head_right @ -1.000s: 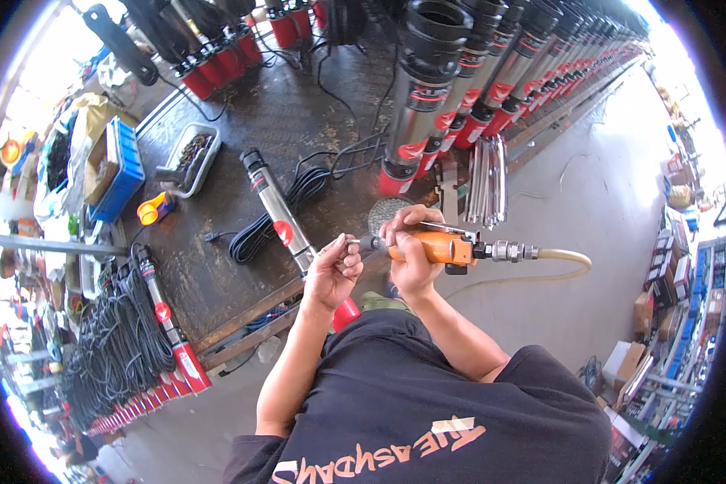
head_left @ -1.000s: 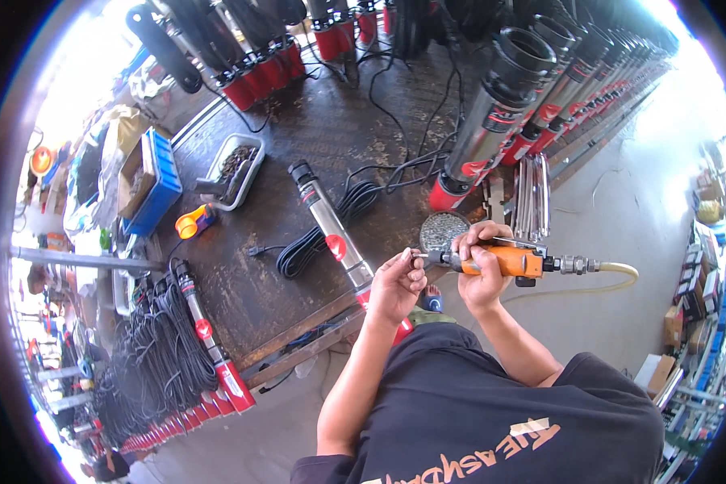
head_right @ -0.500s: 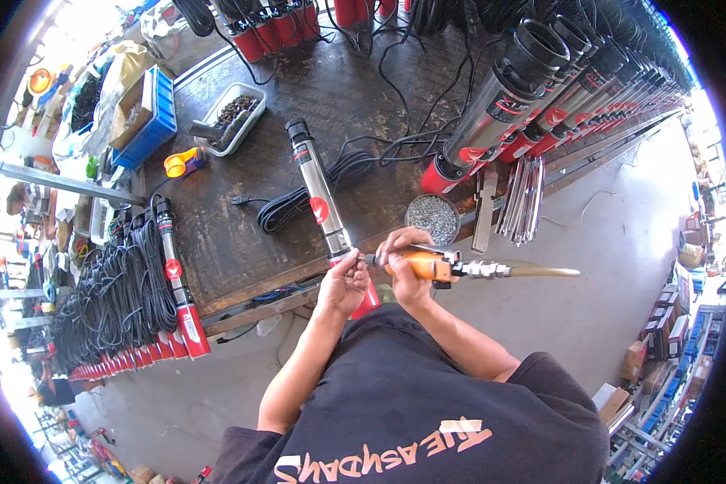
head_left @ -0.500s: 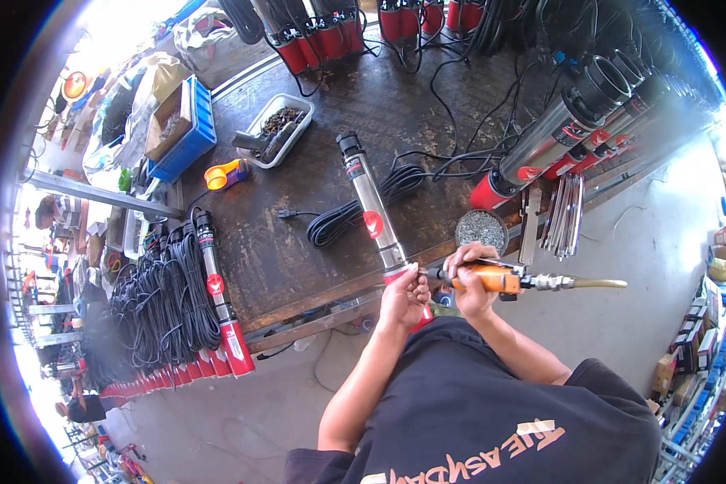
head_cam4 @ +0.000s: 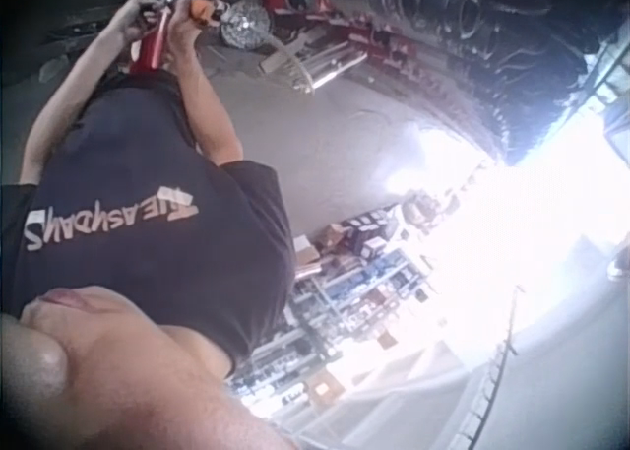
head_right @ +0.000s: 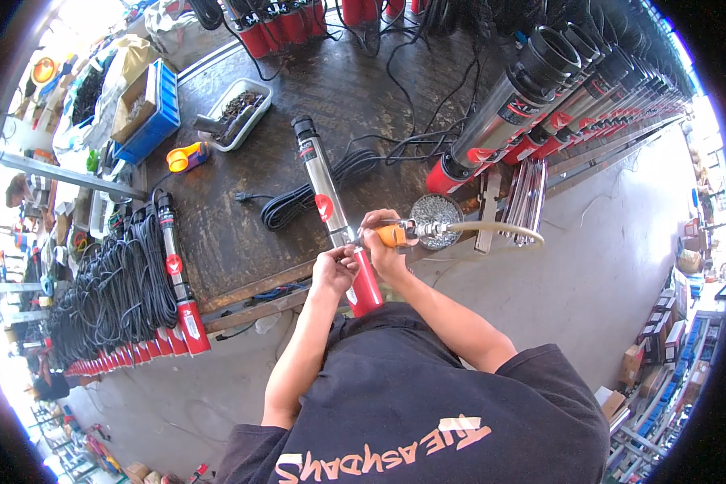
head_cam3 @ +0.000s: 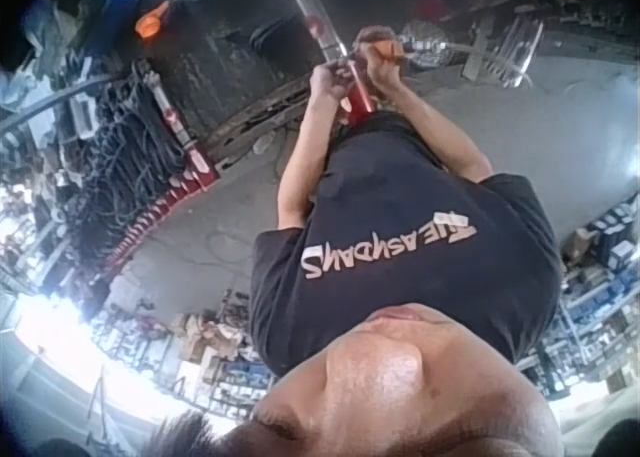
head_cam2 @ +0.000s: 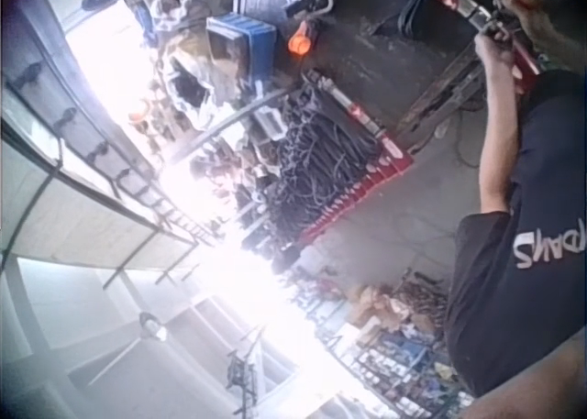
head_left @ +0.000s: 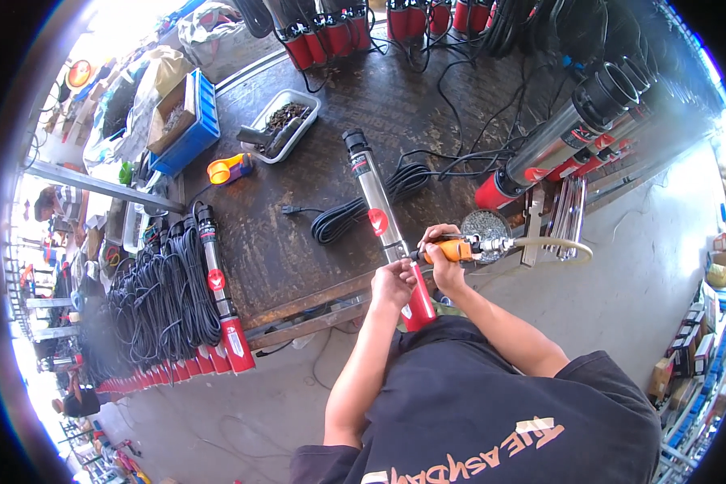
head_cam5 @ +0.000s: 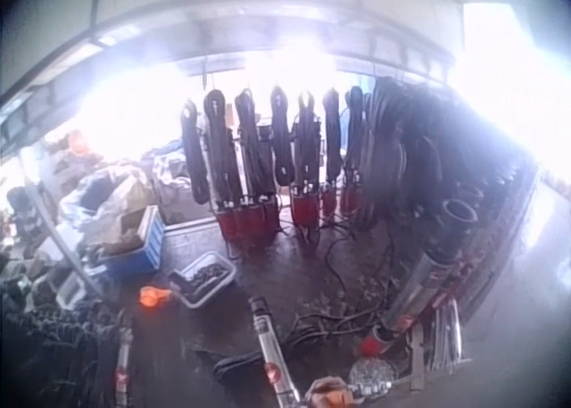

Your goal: The person assembles water pumps by attaching components and securing them with a pneumatic screwdriver on a workbench in a factory environment.

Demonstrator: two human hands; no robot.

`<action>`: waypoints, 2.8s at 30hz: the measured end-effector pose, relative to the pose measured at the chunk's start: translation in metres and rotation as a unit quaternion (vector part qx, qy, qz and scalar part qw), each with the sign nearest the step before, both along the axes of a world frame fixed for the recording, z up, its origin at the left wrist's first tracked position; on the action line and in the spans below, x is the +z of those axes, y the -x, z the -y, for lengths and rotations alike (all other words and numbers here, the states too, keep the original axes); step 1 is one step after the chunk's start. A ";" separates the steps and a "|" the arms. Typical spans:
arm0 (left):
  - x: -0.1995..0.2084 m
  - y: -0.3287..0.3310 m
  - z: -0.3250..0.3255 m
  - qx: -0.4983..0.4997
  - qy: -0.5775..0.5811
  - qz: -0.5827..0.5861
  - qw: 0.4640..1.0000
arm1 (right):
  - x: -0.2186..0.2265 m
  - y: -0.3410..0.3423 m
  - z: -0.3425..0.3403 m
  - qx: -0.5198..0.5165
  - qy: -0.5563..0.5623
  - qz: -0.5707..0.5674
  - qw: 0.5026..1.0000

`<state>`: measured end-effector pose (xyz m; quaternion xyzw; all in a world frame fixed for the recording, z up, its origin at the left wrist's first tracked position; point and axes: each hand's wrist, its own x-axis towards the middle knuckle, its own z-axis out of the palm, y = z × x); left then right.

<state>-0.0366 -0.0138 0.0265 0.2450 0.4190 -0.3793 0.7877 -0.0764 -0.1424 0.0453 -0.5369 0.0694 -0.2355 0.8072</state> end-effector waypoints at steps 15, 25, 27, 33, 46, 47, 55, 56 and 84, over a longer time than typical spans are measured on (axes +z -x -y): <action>-0.052 0.005 -0.045 -0.042 -0.075 0.147 0.985 | -0.020 -0.007 -0.003 0.034 0.082 0.020 0.996; -0.050 -0.063 -0.037 -0.244 -0.197 0.317 0.895 | -0.011 -0.022 -0.001 -0.034 0.068 0.005 0.997; -0.056 -0.067 -0.031 -0.327 -0.239 0.391 0.827 | -0.007 -0.022 0.003 -0.070 0.009 -0.026 0.997; -0.010 -0.035 0.010 -0.421 -0.513 0.401 0.631 | 0.025 0.061 0.074 -0.135 -0.028 -0.046 0.989; -0.036 -0.004 0.196 -0.532 -0.441 0.697 0.191 | 0.062 0.137 0.120 -0.266 0.146 0.039 0.952; -0.039 -0.006 0.201 -0.523 -0.436 0.702 0.208 | 0.065 0.136 0.118 -0.265 0.145 0.042 0.952; -0.001 0.003 0.194 -0.472 -0.367 0.640 0.483 | 0.088 0.122 0.105 -0.298 0.100 0.073 0.947; 0.004 0.001 0.184 -0.475 -0.305 0.621 0.544 | 0.091 0.116 0.103 -0.297 0.086 0.085 0.947; 0.055 -0.073 0.029 0.061 0.122 0.097 0.986 | 0.103 -0.081 -0.002 -0.002 0.149 0.179 0.973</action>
